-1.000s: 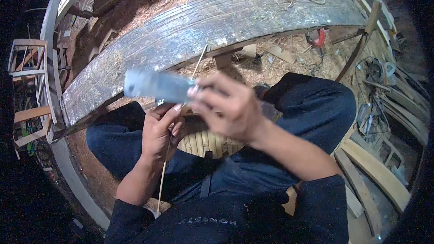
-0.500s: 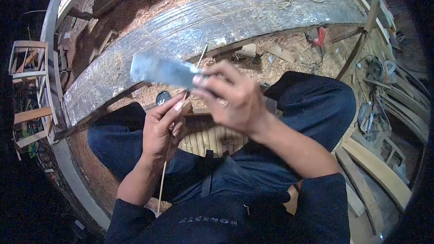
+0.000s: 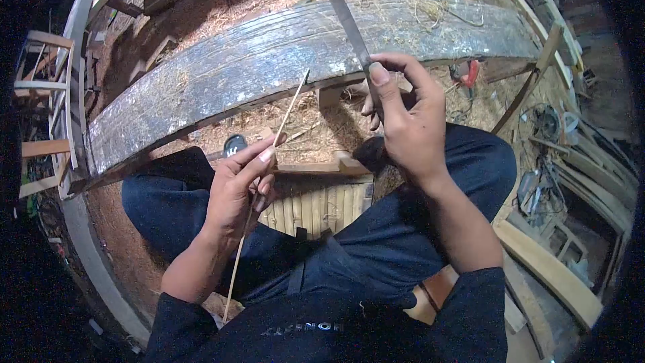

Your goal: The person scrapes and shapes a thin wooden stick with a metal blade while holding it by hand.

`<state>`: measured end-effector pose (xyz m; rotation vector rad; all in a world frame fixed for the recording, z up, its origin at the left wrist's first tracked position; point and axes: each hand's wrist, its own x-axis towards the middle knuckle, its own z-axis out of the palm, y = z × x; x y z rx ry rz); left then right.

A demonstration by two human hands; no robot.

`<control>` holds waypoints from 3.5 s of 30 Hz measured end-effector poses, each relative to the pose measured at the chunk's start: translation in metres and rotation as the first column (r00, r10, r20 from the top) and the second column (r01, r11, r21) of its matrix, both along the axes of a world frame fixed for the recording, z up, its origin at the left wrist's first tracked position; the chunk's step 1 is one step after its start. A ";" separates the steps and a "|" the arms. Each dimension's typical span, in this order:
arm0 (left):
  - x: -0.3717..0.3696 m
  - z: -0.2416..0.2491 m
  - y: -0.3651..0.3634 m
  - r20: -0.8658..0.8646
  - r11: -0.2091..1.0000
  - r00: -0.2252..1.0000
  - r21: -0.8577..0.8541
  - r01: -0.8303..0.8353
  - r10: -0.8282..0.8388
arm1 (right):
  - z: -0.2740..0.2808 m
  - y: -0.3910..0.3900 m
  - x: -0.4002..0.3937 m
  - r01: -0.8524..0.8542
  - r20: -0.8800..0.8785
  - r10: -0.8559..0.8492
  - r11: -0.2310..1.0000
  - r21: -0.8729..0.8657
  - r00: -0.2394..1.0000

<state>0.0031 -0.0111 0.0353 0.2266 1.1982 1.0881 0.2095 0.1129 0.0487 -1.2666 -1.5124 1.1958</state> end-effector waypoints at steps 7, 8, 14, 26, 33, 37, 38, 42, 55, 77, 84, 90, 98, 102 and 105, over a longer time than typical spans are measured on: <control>-0.004 -0.003 0.001 0.045 0.998 0.998 0.046 0.035 -0.037 | 0.008 0.015 -0.015 -0.300 0.152 0.280 0.945 0.130 0.948; -0.003 -0.005 0.001 0.068 0.998 0.997 0.068 0.018 -0.022 | 0.004 0.015 -0.019 -0.332 0.130 0.314 0.930 0.157 0.941; 0.002 -0.005 0.012 0.037 0.999 0.999 0.015 -0.036 0.036 | 0.001 -0.004 -0.033 -0.482 0.320 0.365 0.737 0.474 0.874; 0.001 -0.013 0.017 0.022 0.998 0.999 0.048 0.048 -0.049 | -0.019 -0.009 -0.034 -0.501 0.342 0.382 0.766 0.403 0.859; 0.006 -0.026 0.010 0.169 0.998 0.984 0.003 -0.061 0.060 | -0.018 -0.019 -0.036 -0.538 0.338 0.426 0.746 0.393 0.839; 0.006 -0.012 0.015 0.320 0.995 0.942 0.005 -0.104 0.097 | -0.028 -0.006 -0.038 -0.408 0.345 0.264 0.786 0.463 0.900; 0.008 -0.011 0.015 0.333 0.992 0.936 0.014 -0.126 0.115 | -0.026 -0.001 -0.037 -0.405 0.369 0.249 0.798 0.447 0.896; 0.005 -0.014 0.015 0.276 0.998 0.959 -0.035 -0.058 0.065 | -0.027 -0.021 -0.039 -0.501 0.349 0.372 0.745 0.440 0.860; 0.006 -0.006 0.010 0.334 0.992 0.934 -0.023 -0.127 0.128 | -0.029 0.003 -0.039 -0.377 0.375 0.206 0.797 0.471 0.904; 0.005 -0.002 0.005 0.307 0.995 0.947 -0.031 -0.092 0.097 | -0.029 0.003 -0.037 -0.372 0.391 0.200 0.820 0.436 0.898; 0.003 -0.005 0.004 0.320 0.996 0.943 -0.015 -0.090 0.090 | -0.030 0.002 -0.042 -0.348 0.378 0.181 0.829 0.438 0.908; 0.004 -0.004 0.006 0.307 0.992 0.944 -0.051 -0.114 0.124 | -0.024 -0.007 -0.043 -0.411 0.342 0.276 0.804 0.430 0.898; 0.004 -0.004 0.008 0.349 0.991 0.928 -0.023 -0.132 0.132 | -0.023 -0.011 -0.047 -0.387 0.390 0.222 0.821 0.421 0.894; 0.005 -0.001 0.005 0.279 0.993 0.953 -0.062 -0.105 0.118 | -0.025 -0.021 -0.043 -0.457 0.368 0.311 0.776 0.435 0.877; 0.004 0.000 0.001 0.303 0.993 0.946 -0.038 -0.113 0.119 | -0.029 -0.002 -0.039 -0.397 0.462 0.182 0.813 0.426 0.868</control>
